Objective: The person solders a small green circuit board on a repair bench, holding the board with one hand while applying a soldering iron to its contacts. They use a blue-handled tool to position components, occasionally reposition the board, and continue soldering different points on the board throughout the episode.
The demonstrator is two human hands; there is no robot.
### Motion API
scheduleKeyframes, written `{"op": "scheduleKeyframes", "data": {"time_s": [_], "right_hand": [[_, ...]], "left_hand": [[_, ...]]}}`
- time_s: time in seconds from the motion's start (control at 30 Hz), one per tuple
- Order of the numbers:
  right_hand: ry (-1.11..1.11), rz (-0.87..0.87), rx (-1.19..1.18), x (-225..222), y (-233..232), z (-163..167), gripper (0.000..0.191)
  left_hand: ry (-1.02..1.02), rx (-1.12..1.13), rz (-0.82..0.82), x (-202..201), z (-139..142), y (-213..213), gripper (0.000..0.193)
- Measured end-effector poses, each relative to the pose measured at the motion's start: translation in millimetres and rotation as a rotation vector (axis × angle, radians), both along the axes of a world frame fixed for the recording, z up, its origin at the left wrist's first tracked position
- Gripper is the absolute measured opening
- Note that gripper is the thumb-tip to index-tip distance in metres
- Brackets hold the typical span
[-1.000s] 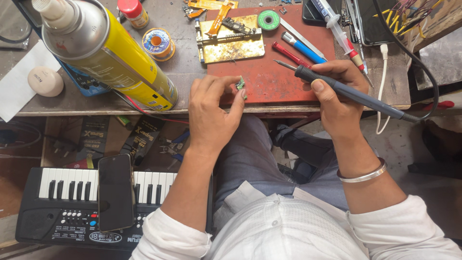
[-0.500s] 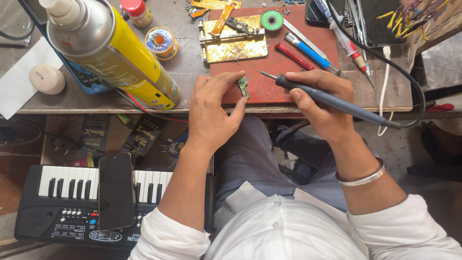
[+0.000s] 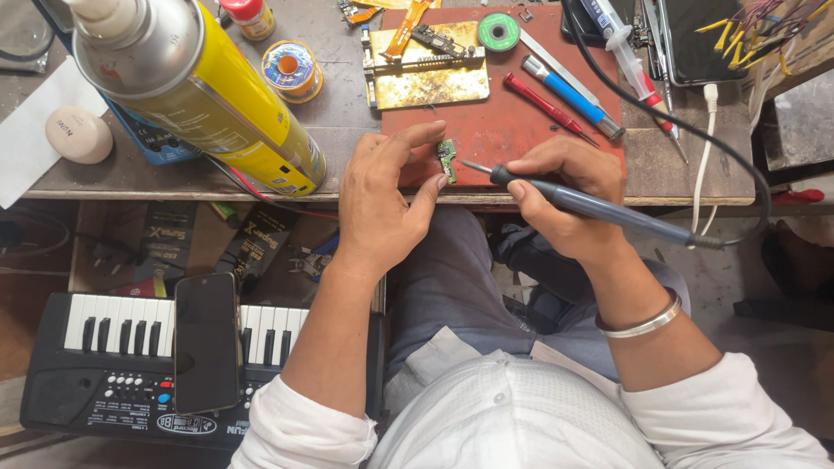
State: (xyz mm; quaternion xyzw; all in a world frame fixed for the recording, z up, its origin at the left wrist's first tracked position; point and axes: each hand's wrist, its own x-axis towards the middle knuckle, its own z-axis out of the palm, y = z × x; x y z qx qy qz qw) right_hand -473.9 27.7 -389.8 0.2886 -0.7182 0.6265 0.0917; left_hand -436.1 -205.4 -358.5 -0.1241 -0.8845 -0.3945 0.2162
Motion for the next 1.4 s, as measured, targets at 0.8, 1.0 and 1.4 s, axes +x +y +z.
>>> {"op": "scheduleKeyframes", "data": {"time_s": [0.8, 1.0, 1.4], "right_hand": [[-0.024, 0.011, -0.026, 206.5, 90.7, 0.1, 0.011], [0.017, -0.018, 0.012, 267.3, 98.1, 38.9, 0.013], [0.040, -0.031, 0.035, 327.1, 95.2, 119.9, 0.014]], "left_hand": [[0.259, -0.177, 0.035, 213.8, -6.8, 101.0, 0.053], [0.285, -0.182, 0.073, 275.4, 23.7, 118.0, 0.053], [0.304, -0.194, 0.084, 339.7, 95.9, 125.0, 0.052]]}}
